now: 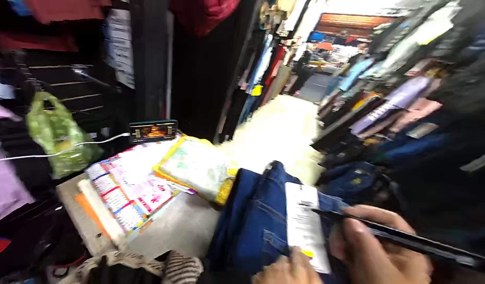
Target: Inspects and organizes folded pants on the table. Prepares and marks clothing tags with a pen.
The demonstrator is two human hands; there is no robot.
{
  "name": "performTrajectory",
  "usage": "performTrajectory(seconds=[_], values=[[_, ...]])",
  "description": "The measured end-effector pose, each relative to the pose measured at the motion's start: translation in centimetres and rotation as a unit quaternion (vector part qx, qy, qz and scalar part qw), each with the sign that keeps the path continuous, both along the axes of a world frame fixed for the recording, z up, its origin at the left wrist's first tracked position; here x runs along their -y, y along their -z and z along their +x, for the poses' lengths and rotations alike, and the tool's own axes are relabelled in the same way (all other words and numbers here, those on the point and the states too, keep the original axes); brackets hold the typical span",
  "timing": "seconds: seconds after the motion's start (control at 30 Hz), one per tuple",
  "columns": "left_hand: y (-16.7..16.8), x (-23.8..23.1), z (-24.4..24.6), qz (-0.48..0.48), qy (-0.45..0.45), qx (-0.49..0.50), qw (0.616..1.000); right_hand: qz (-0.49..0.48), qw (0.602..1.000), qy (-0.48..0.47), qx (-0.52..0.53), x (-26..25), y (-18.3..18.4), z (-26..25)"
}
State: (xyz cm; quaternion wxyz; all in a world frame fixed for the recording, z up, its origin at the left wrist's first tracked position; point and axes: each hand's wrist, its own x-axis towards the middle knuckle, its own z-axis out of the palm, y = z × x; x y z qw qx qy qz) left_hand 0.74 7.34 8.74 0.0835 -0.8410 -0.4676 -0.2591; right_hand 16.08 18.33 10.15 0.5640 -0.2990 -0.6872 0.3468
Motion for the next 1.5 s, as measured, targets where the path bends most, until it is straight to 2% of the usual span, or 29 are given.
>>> performTrajectory(seconds=[0.2,0.43,0.63,0.9,1.1,1.5], values=[[0.1,-0.6,0.0,0.058,0.027,-0.048,0.997,0.006,0.999,-0.036,-0.022,-1.1,2.1,0.9],[-0.2,-0.4,-0.1,0.070,0.023,-0.101,0.992,0.038,0.998,-0.037,0.025,-1.2,2.8,1.1],[-0.2,-0.5,-0.1,0.069,0.029,-0.119,0.990,0.025,0.998,-0.054,0.035,-1.3,2.8,0.9],[-0.2,-0.6,-0.1,0.077,0.029,-0.110,0.991,0.032,0.996,-0.069,0.052,-1.3,2.9,1.0],[-0.2,-0.6,-0.2,0.082,0.031,-0.117,0.989,0.053,0.997,-0.043,0.041,-1.4,2.9,1.0],[-0.2,-0.5,-0.2,0.077,0.032,-0.120,0.989,0.021,0.998,-0.032,0.046,-1.3,2.9,1.0]])
